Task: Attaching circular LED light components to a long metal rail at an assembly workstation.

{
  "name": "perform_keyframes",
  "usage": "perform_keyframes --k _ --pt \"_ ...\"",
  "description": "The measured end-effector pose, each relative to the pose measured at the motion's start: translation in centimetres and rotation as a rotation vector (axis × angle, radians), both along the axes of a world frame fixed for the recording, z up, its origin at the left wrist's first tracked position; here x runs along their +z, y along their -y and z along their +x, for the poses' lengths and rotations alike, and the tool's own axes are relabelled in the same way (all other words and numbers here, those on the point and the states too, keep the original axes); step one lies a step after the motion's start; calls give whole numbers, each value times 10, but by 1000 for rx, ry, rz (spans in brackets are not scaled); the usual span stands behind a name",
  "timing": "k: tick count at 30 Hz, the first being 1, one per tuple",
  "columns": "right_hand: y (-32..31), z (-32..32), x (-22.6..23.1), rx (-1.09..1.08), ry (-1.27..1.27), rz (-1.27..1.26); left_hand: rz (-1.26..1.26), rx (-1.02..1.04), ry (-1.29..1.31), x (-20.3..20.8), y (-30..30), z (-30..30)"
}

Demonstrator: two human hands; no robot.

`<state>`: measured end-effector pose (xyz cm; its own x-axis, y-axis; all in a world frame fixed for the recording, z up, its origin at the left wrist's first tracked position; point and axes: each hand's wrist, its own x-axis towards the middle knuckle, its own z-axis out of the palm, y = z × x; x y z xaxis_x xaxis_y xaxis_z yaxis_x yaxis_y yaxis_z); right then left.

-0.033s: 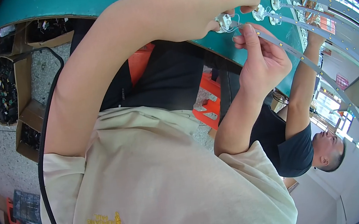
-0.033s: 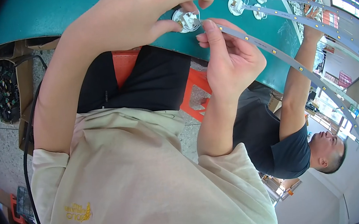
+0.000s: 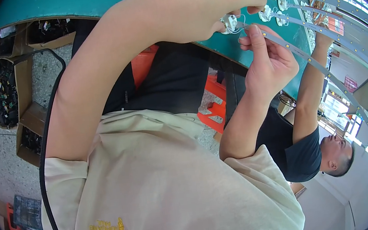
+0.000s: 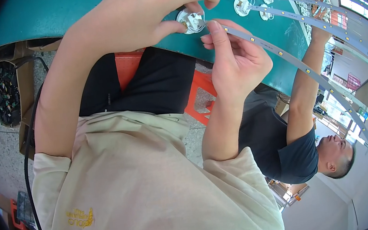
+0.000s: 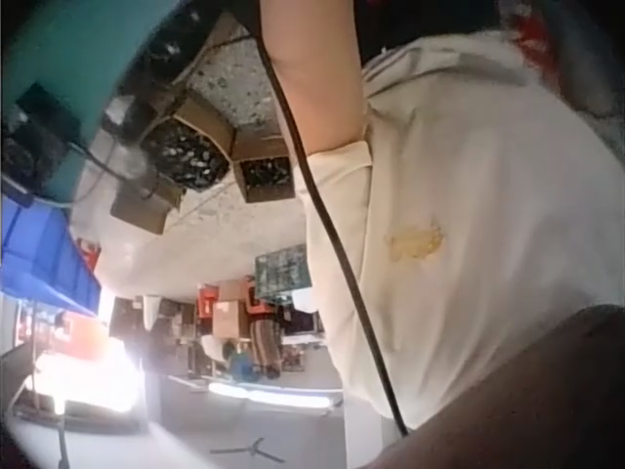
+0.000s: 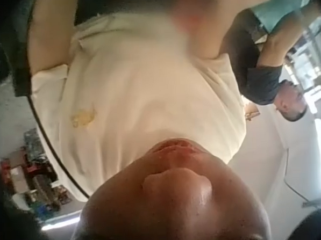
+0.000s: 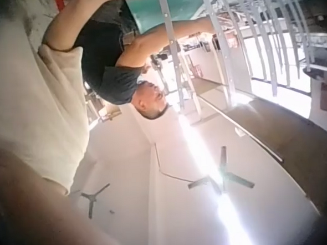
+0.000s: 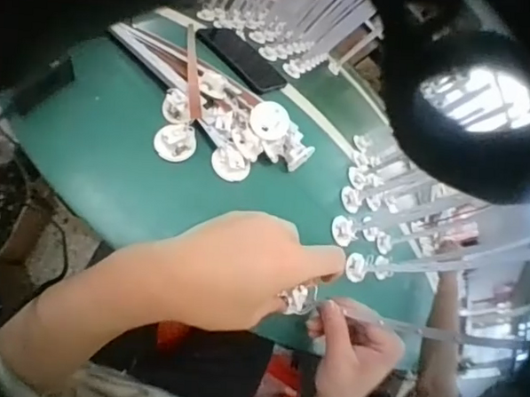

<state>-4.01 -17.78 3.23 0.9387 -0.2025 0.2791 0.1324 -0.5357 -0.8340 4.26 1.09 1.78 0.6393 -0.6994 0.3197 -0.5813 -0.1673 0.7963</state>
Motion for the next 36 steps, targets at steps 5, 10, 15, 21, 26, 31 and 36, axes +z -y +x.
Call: perform_keyframes --k 5,10,15,21,26,31,36 --pt "0 1 -2 19 1 26 -23 20 1 -2 0 -2" --pt "2 2 -2 26 -29 63 -15 7 -14 -1 -1 -1" --pt "-5 4 -1 -21 18 49 -8 12 -3 -2 0 -1" --pt "-7 2 -2 -20 51 -3 -23 23 -14 -3 0 -2" --pt "-2 4 -3 21 60 -61 -49 30 -13 -4 0 0" --pt "-2 11 -1 69 62 -94 -38 26 -32 -1 -1 3" --pt "-4 14 2 101 82 -167 -11 25 3 -5 2 3"
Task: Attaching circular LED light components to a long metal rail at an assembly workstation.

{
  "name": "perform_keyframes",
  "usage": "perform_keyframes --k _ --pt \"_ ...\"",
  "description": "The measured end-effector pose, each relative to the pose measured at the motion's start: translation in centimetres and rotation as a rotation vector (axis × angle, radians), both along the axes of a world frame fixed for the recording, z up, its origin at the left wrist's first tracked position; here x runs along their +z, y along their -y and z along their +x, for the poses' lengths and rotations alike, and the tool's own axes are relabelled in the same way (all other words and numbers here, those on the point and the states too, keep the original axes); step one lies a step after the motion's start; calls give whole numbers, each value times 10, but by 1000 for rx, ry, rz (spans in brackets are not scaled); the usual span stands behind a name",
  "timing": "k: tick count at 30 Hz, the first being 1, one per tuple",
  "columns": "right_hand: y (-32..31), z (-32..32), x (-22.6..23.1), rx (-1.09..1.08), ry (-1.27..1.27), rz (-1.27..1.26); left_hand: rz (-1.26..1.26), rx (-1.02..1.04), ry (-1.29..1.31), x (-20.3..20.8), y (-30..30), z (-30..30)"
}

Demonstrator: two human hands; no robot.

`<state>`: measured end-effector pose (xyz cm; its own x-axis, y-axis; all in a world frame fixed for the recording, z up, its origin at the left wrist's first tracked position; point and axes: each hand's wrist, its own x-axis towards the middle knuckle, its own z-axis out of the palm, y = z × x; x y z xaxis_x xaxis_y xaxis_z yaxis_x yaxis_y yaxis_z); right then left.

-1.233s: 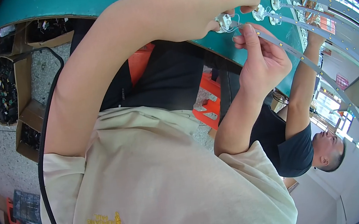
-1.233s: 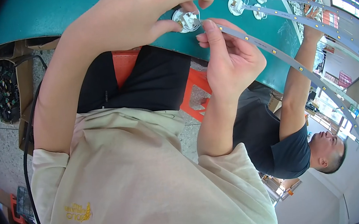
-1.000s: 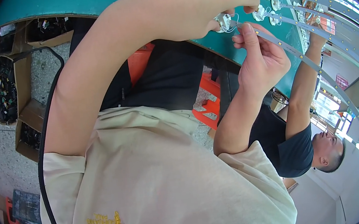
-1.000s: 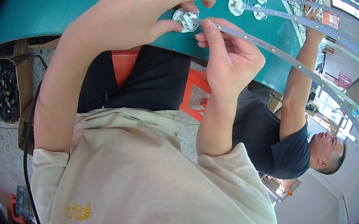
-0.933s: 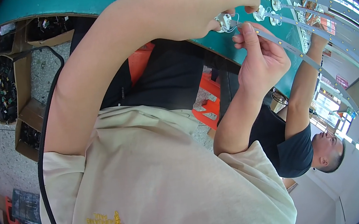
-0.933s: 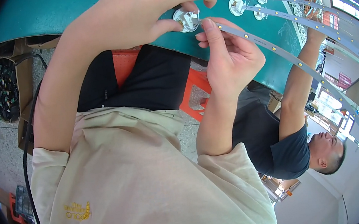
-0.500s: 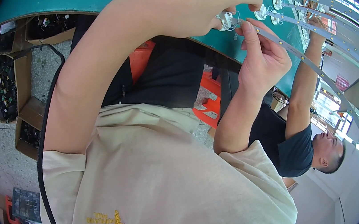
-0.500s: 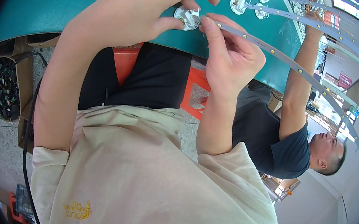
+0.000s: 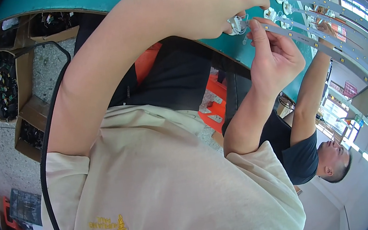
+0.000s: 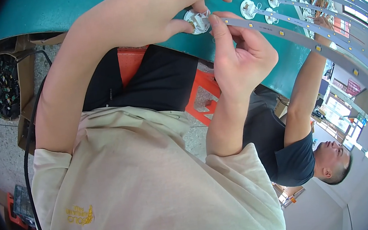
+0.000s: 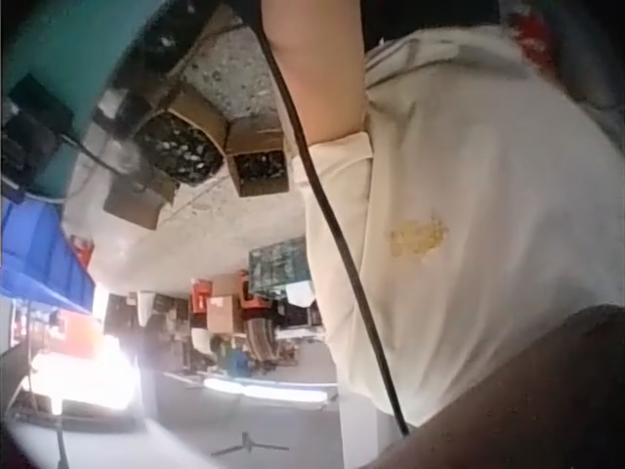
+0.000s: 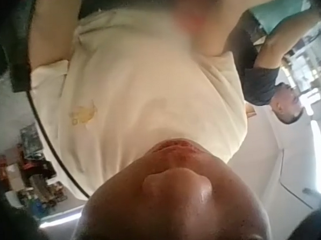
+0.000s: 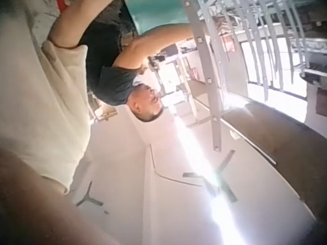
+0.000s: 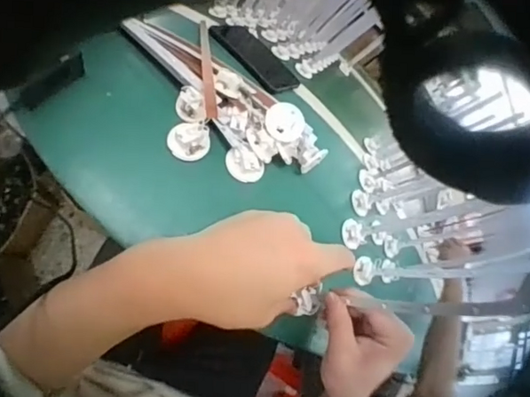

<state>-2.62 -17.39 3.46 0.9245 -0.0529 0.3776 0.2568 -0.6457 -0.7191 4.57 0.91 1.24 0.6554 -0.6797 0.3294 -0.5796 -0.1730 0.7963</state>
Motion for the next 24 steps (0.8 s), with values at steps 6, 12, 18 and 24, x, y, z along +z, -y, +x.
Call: perform_keyframes --k 6,12,18,24 --pt "2 1 1 -10 5 -143 -3 15 1 -2 0 -1" --pt "3 1 -2 24 27 -139 -16 30 -27 1 0 -2" --pt "4 2 -6 14 36 -135 -5 5 -20 5 -6 0" --pt "8 1 -15 40 109 -149 2 0 -91 10 -8 0"
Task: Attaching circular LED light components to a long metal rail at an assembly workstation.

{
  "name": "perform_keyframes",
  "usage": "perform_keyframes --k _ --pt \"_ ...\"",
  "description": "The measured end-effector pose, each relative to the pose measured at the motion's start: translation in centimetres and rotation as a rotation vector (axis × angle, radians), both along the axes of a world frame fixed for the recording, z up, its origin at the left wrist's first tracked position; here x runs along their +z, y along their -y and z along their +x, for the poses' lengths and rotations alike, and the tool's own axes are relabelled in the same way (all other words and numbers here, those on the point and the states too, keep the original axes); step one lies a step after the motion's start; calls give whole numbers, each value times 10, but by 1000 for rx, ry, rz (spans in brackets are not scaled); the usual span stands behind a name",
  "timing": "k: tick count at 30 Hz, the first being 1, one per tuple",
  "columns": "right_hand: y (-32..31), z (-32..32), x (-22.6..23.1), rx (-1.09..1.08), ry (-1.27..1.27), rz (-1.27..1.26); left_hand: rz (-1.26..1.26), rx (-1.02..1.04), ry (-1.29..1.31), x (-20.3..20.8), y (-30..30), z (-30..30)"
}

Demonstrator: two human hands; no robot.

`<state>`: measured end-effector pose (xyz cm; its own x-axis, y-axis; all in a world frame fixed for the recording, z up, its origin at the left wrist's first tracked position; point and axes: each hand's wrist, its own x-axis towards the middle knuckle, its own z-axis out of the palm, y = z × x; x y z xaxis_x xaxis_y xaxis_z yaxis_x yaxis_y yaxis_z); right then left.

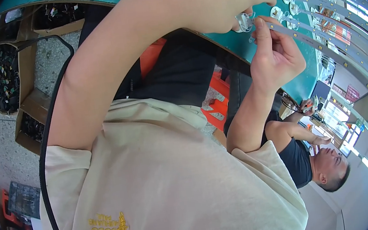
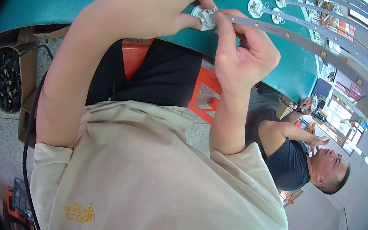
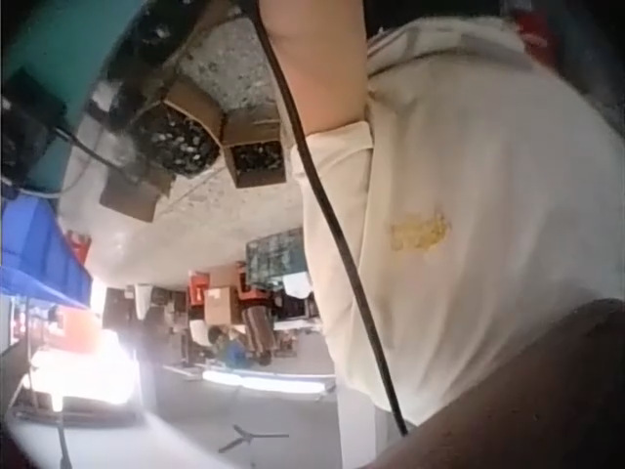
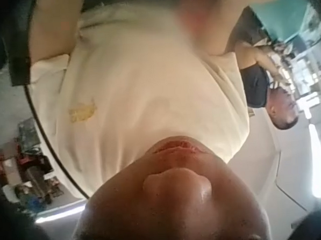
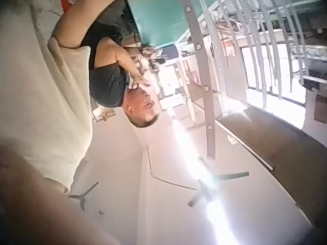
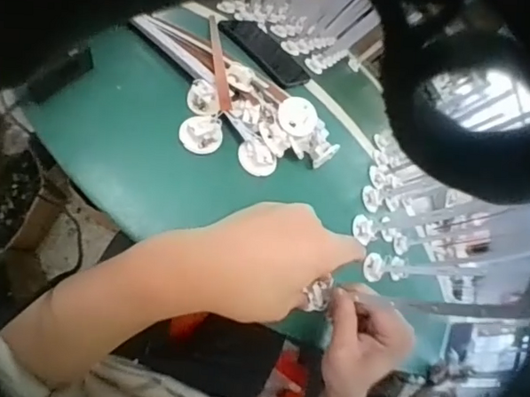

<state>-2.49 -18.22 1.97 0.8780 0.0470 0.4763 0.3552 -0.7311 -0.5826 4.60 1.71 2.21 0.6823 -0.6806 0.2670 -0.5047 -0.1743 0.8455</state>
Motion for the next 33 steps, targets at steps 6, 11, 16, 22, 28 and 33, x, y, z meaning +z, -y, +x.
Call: perform_keyframes --k 6,11,16,22,28,33 --pt "-3 -2 0 3 -4 -23 17 1 0 -4 5 0" --pt "0 0 -2 22 12 17 5 30 50 -10 8 -2" --pt "4 2 0 45 22 -35 -43 22 101 -17 9 -2" --pt "-2 -1 7 12 -50 15 -257 132 207 -21 11 -8" --pt "-7 -4 6 -24 -64 123 -177 171 303 -24 11 -7" --pt "-9 -4 9 -28 -81 111 -117 151 245 -23 10 -9"
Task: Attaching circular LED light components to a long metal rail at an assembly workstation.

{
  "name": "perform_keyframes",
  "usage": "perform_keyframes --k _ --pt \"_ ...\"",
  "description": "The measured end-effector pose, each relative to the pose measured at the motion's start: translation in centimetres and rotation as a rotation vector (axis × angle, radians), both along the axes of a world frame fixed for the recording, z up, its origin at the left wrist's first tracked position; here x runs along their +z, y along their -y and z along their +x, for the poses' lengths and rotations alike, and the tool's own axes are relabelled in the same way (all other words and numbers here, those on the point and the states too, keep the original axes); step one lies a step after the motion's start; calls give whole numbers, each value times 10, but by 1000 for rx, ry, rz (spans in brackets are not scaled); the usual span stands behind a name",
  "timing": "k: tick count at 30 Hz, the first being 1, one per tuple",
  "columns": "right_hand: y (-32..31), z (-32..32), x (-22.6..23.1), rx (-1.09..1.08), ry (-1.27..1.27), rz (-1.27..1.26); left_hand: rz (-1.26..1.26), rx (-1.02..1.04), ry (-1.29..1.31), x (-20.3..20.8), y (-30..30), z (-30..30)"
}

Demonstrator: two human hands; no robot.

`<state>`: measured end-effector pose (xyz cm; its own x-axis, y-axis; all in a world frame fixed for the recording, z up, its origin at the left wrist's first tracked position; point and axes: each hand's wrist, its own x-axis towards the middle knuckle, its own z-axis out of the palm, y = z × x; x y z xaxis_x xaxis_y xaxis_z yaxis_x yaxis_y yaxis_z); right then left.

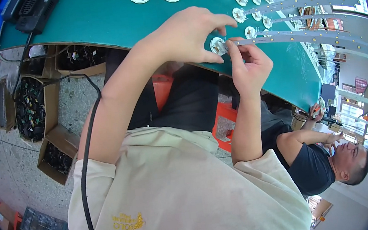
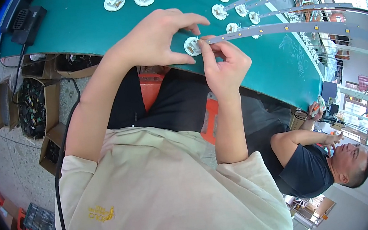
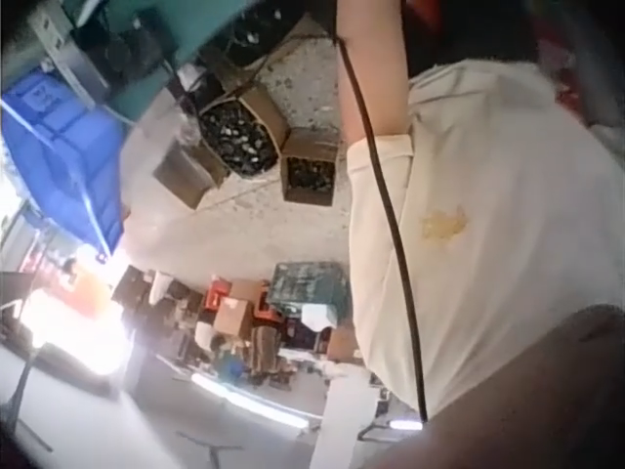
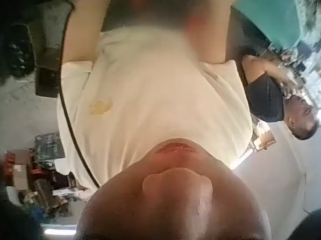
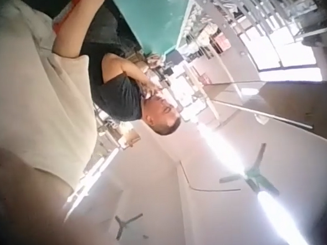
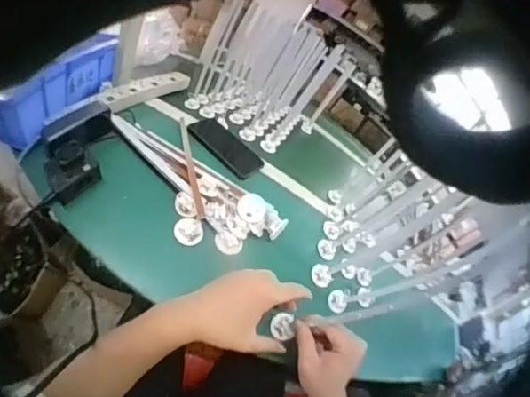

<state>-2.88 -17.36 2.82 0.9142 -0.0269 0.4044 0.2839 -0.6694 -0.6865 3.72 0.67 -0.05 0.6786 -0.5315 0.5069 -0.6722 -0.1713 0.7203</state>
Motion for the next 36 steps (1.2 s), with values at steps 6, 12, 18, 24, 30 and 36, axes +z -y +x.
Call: perform_keyframes --k 6,12,18,24,30,36 --pt "2 0 -2 -2 22 -37 89 88 3 -6 8 -3" --pt "4 6 4 65 93 -164 123 78 -65 -4 10 -2" --pt "0 7 12 57 97 -240 142 68 -55 -3 11 0" --pt "2 9 7 75 83 -174 131 78 -23 -2 8 -1" --pt "2 8 9 82 99 -168 147 71 -23 -1 10 -1" --pt "-1 4 10 37 65 -153 123 46 39 4 2 -4"
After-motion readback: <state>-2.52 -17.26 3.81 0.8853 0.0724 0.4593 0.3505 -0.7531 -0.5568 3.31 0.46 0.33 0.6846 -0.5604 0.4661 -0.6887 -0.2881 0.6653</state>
